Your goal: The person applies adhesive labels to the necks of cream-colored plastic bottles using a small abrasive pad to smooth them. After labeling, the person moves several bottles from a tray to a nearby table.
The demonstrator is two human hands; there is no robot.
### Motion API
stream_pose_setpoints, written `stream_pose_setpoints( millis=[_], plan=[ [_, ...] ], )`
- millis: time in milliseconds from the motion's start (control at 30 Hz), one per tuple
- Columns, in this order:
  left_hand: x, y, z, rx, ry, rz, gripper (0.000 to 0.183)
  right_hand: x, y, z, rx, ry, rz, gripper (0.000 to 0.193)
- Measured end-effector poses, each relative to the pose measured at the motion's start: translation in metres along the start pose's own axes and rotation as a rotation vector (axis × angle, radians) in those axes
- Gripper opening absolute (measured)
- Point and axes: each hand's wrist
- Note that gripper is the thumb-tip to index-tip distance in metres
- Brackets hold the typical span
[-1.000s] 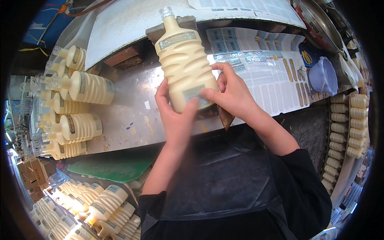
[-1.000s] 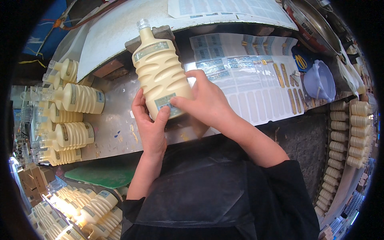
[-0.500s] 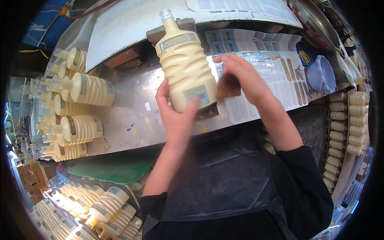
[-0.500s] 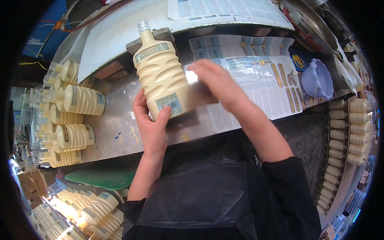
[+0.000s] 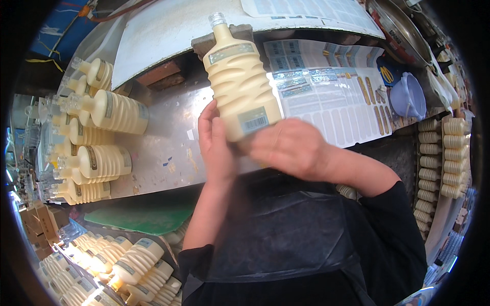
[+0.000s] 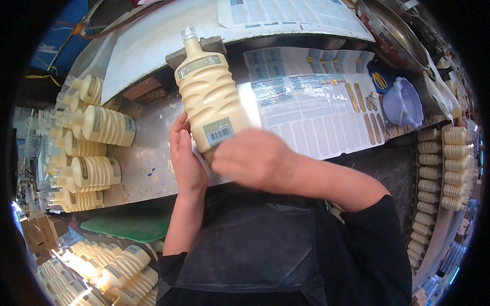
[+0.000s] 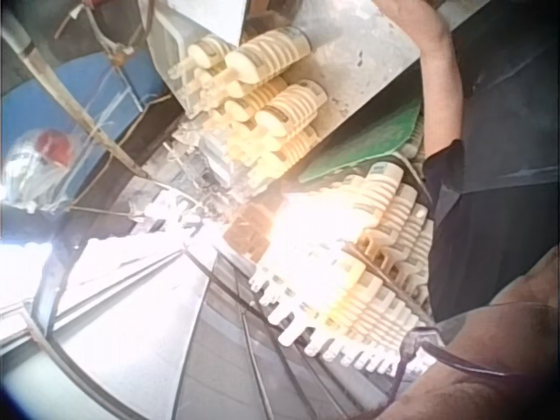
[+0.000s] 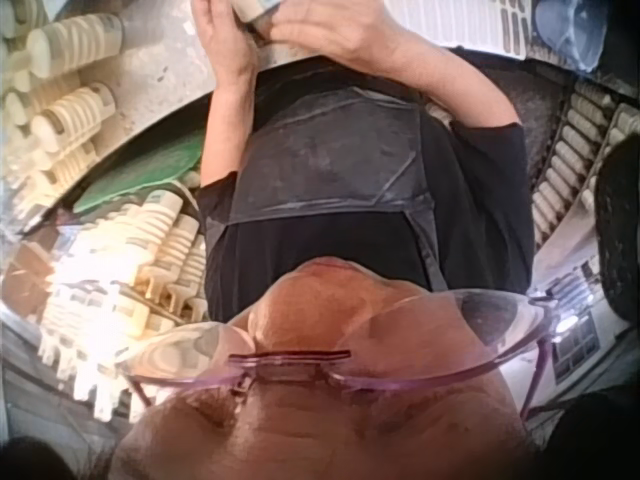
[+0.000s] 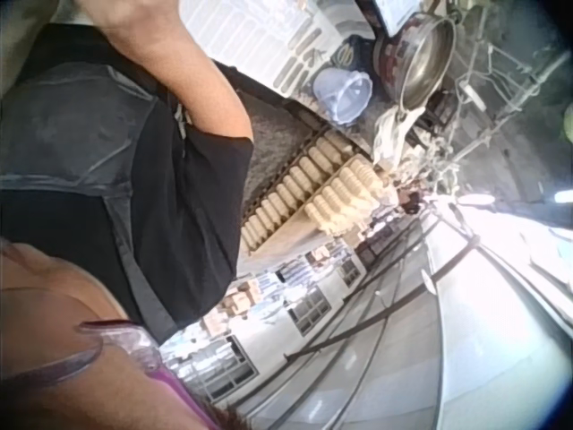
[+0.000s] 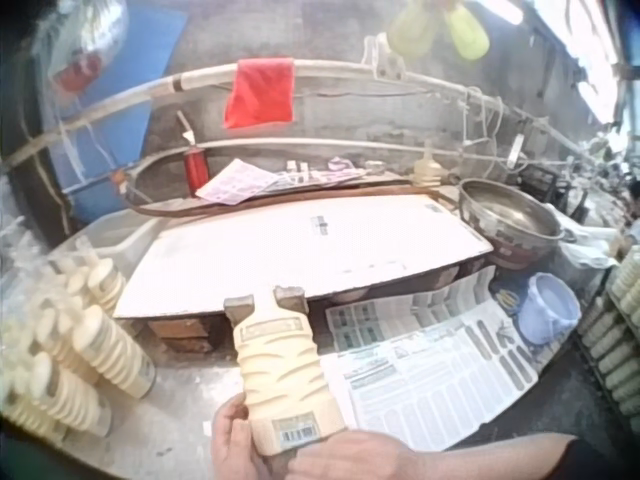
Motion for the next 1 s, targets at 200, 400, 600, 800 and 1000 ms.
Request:
stream_pose_setpoints(
  millis=[200,400,600,800,1000],
  plan=[
    [-0.002,-0.004,0.000,-0.032,-0.025,0.081,0.045,0.004,0.004,-0.031,-0.012,0.063,0.181,0.022],
    [0.000,-0.013,-0.004,0.050,-0.040,0.063,0.052,0.027,0.021,-0.025,0.275,-0.045,0.161,0.023],
    [0.022,-0.015,-0.005,-0.061,0.072,-0.171,0.057,-0.004,0.009,-0.041,-0.487,0.859,-0.402,0.028],
    [0.014,0.017,-0.002,-0.261,0.224,-0.688,0.072,0.005,0.030,-0.029,-0.142,0.722,-0.112,0.033],
    [0.023,0.012,-0.007,-0.189,0.243,-0.540,0.070,-0.013,0.020,0.000,-0.218,0.835,-0.069,0.039]
  ],
)
Point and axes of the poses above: each hand's wrist, its own z-axis away from the middle knuckle, its own y-axis out of the palm, x = y × z, and after that the axes turned 8 degrees about -y, right-handed
